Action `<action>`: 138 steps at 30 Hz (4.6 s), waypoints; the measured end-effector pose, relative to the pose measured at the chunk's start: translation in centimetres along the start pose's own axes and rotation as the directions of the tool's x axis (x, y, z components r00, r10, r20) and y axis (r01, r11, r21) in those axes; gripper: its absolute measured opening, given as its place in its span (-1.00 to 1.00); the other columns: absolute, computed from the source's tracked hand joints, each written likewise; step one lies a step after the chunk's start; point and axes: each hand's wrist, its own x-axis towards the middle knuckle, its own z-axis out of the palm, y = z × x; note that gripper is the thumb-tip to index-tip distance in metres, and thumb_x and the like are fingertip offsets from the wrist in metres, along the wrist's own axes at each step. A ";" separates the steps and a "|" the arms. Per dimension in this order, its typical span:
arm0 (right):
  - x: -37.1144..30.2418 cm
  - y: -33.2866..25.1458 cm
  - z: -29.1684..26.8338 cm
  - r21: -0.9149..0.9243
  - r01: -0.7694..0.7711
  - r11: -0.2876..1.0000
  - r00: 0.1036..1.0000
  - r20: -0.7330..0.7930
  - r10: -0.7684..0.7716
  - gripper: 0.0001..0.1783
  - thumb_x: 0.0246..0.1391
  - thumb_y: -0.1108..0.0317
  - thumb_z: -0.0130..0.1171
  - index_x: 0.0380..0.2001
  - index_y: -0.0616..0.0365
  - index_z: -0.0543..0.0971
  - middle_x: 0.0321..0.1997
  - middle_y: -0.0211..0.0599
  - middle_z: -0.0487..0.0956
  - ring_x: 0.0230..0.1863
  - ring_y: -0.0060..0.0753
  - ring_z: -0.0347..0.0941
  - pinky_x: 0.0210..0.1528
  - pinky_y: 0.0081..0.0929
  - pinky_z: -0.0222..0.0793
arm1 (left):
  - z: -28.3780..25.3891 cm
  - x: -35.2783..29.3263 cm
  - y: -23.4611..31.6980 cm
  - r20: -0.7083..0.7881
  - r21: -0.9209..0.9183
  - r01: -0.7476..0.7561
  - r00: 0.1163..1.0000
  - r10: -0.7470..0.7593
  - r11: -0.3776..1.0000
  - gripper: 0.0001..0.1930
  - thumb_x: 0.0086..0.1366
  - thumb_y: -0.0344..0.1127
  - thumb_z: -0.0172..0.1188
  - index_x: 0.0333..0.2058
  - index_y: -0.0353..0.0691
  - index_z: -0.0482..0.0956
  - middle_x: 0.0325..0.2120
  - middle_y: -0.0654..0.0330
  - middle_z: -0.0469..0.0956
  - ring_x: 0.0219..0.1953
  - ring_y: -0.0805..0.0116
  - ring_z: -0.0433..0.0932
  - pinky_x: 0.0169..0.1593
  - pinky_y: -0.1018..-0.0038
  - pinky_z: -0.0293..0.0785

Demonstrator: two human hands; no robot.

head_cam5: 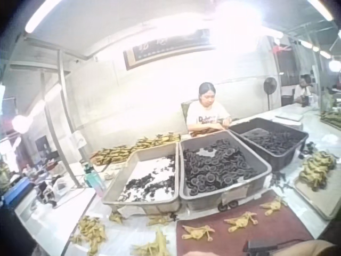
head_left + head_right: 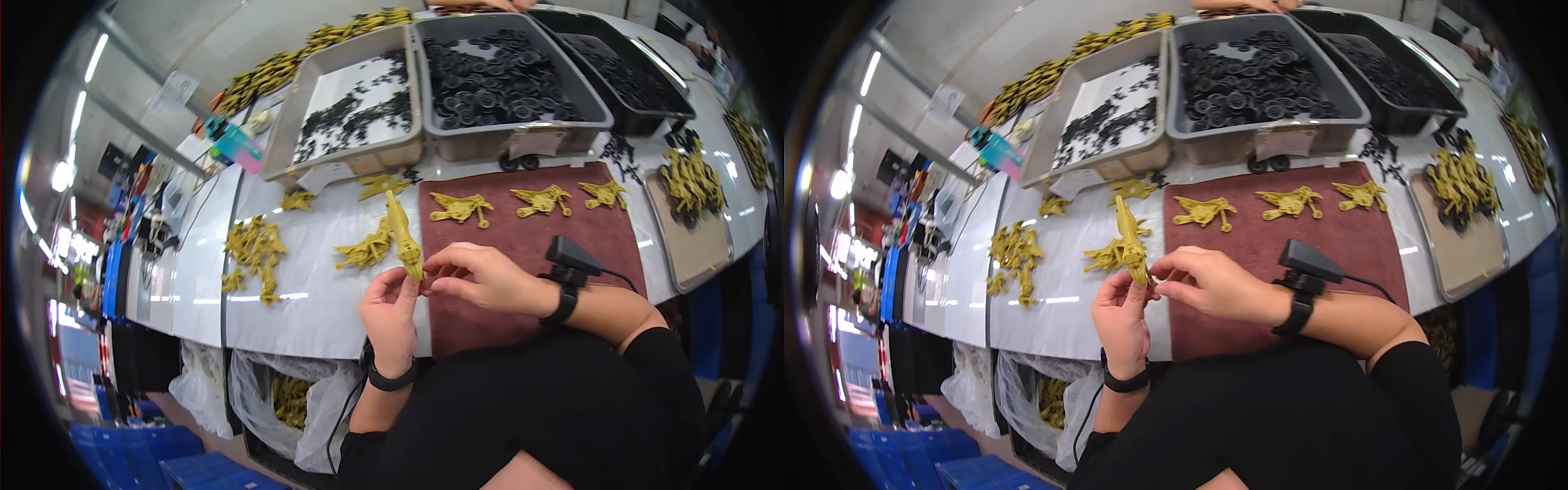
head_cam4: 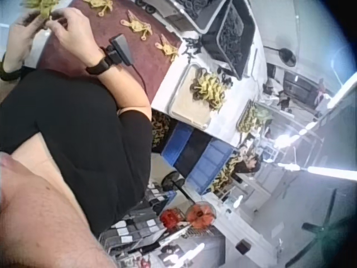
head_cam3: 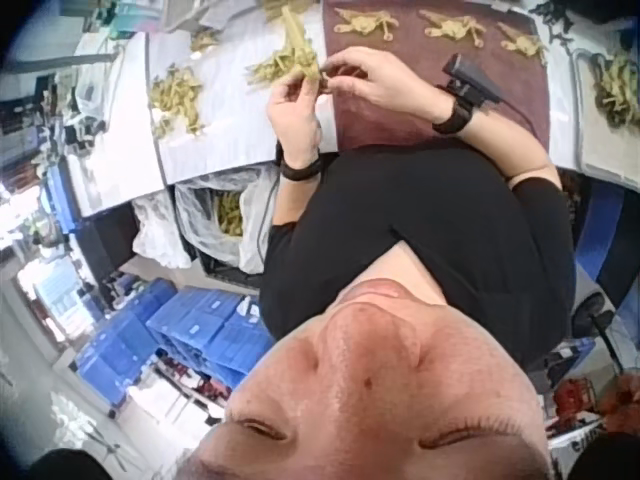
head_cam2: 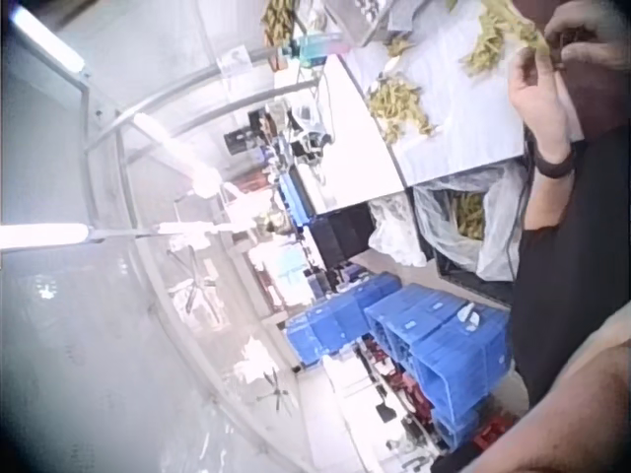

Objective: The person is assembling small yellow and black toy motorcycle components at a manufacturing table.

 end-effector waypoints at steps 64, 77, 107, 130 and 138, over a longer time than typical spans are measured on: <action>-3.6 1.2 -2.3 -0.765 -0.230 0.602 0.973 -0.159 0.170 -0.48 0.08 0.15 0.15 -0.04 0.35 0.37 -0.35 -0.01 0.53 -0.33 0.00 0.50 -0.29 -0.22 0.44 | -22.3 8.5 1.1 -0.381 0.870 0.478 0.806 0.452 -0.119 -0.48 0.10 -0.13 0.24 -0.01 -0.28 0.41 -0.11 -0.01 0.46 -0.07 0.00 0.44 -0.08 0.11 0.40; -1.9 -2.2 -0.9 -0.245 0.090 0.965 0.995 0.066 -0.076 -0.80 0.09 0.34 0.15 -0.24 0.21 0.52 -0.35 -0.19 0.51 -0.32 -0.21 0.46 -0.27 -0.40 0.38 | -4.3 0.9 2.9 0.226 0.804 -0.439 0.849 0.478 0.400 -0.50 0.00 -0.42 0.34 -0.07 -0.35 0.36 -0.16 0.02 0.46 -0.20 0.14 0.48 -0.12 0.27 0.42; -6.8 -2.1 -3.8 0.740 -0.579 0.341 0.805 0.454 0.382 -0.88 0.22 0.31 0.05 -0.37 0.10 0.42 -0.56 -0.59 0.26 -0.60 -0.74 0.08 -0.60 -0.71 0.04 | 1.4 0.1 -0.7 0.722 0.333 -0.886 0.460 0.516 0.323 -0.36 0.29 0.17 -0.07 -0.08 -0.43 0.40 -0.27 -0.05 0.45 -0.25 0.06 0.48 -0.20 0.31 0.45; -10.3 2.3 -12.7 -0.186 -0.852 0.490 0.520 -0.188 0.833 -0.63 0.11 0.18 -0.08 -0.53 0.30 0.50 -0.66 -0.22 0.44 -0.67 -0.42 0.38 -0.64 -0.45 0.28 | -9.2 3.8 -0.1 0.478 0.878 -0.475 0.854 0.208 -0.067 -0.49 0.10 -0.29 0.26 0.05 -0.19 0.40 0.09 0.05 0.30 0.16 0.09 0.25 0.17 0.18 0.10; -11.6 1.6 -11.6 -0.767 -0.572 0.292 0.771 -0.380 0.512 -0.45 0.03 -0.04 0.15 -0.62 0.33 0.51 -0.58 0.07 0.50 -0.46 0.14 0.45 -0.41 -0.11 0.33 | -20.0 10.7 -0.6 0.101 0.992 -0.125 0.799 0.592 -0.002 -0.71 0.11 -0.32 0.22 -0.18 -0.25 0.53 -0.12 0.05 0.46 -0.07 0.04 0.43 -0.02 0.24 0.34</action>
